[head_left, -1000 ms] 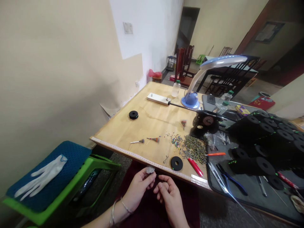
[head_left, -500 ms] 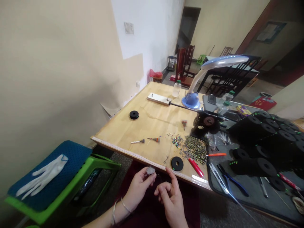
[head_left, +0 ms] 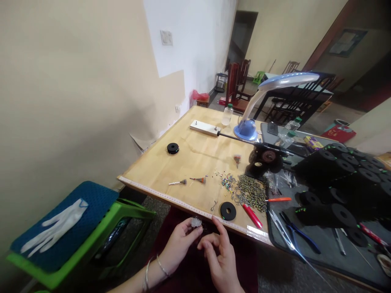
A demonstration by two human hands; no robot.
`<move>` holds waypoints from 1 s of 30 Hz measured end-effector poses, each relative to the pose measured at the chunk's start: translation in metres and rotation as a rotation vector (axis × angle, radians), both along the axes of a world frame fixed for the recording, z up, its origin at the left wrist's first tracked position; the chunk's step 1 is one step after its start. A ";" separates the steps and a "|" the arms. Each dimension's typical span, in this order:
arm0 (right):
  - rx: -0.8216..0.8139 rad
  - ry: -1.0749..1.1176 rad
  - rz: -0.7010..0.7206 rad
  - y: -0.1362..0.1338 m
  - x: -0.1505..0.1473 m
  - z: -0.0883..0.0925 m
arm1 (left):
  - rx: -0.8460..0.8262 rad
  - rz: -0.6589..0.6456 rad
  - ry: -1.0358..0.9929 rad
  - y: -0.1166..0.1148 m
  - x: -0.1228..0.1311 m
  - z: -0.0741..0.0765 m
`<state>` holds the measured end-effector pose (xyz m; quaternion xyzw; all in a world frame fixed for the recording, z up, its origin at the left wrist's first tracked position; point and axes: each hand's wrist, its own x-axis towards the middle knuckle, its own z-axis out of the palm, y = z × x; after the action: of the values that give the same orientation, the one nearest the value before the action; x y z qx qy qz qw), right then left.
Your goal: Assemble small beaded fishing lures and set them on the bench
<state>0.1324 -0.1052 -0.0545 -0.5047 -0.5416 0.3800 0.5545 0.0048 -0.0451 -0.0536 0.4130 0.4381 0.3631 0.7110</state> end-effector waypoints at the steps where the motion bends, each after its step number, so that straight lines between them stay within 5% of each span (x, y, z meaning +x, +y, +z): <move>1: 0.005 -0.011 -0.001 0.001 0.000 0.000 | 0.006 -0.005 -0.004 0.000 0.000 0.000; 19: 0.042 -0.007 0.013 -0.004 0.001 -0.001 | -0.089 -0.010 -0.104 -0.004 0.001 -0.002; 30: 0.038 -0.021 0.000 -0.005 0.002 0.001 | -0.055 0.003 -0.057 -0.003 0.002 0.013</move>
<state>0.1345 -0.1101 -0.0540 -0.4978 -0.5546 0.3644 0.5584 0.0068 -0.0484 -0.0408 0.3821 0.4279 0.3636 0.7340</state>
